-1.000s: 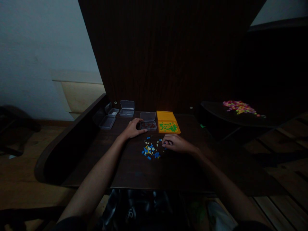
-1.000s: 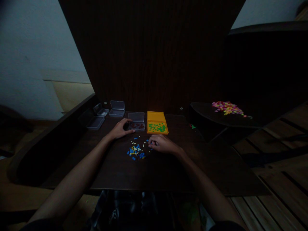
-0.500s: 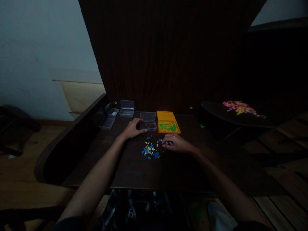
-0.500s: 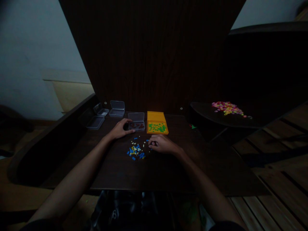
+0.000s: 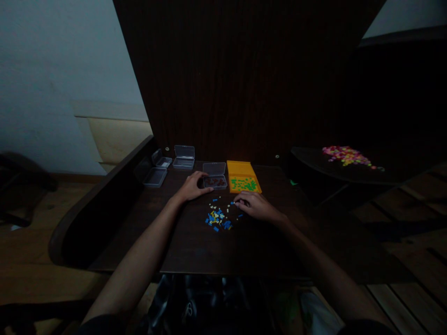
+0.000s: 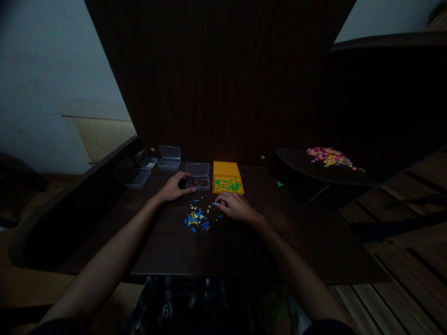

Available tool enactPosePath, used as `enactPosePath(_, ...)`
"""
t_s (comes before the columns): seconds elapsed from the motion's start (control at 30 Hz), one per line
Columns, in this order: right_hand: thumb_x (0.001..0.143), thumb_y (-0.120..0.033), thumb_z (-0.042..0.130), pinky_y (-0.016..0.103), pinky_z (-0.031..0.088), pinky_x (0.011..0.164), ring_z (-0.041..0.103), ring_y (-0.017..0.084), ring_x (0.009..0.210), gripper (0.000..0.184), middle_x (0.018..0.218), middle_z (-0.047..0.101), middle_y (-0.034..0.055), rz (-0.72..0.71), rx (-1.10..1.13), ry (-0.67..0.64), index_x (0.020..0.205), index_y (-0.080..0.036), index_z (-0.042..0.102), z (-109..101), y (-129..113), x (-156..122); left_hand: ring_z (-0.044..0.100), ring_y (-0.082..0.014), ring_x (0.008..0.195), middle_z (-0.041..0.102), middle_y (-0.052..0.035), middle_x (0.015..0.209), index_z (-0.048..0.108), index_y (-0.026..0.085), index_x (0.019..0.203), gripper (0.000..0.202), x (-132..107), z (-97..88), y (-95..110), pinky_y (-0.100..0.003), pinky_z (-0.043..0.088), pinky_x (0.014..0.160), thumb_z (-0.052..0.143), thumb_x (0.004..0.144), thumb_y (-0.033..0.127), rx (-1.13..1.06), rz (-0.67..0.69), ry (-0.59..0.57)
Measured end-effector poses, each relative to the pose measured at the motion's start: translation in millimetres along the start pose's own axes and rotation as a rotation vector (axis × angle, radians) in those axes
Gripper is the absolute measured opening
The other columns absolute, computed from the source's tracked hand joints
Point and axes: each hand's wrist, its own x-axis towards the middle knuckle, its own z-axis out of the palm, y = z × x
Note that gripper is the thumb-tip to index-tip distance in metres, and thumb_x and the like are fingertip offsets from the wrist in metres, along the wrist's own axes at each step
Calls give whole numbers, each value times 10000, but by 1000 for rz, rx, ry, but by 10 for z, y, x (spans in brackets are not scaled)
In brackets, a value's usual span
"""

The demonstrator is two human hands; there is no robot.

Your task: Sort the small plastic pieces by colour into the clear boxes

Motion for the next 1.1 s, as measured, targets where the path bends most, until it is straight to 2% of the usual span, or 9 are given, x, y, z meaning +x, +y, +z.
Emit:
enactPosePath(0.23,906,-141,623,250,424,676,579,160,735,64,812,627,16,-5,-3,-9,926,-175,674,10,2,7,552,-291,1156,573,-89,1237,556,216,1176,574,3,6,0,-462,421,1028,741,725,520,-1,-8,0)
enactPosePath(1.1,917,-168,608,243,411,648,568,151,704,52,787,619,14,-7,11,0,912,-174,660,8,-17,7,557,-290,1145,577,-81,1225,556,217,1175,574,12,17,-23,-461,424,1021,742,729,528,14,-2,3)
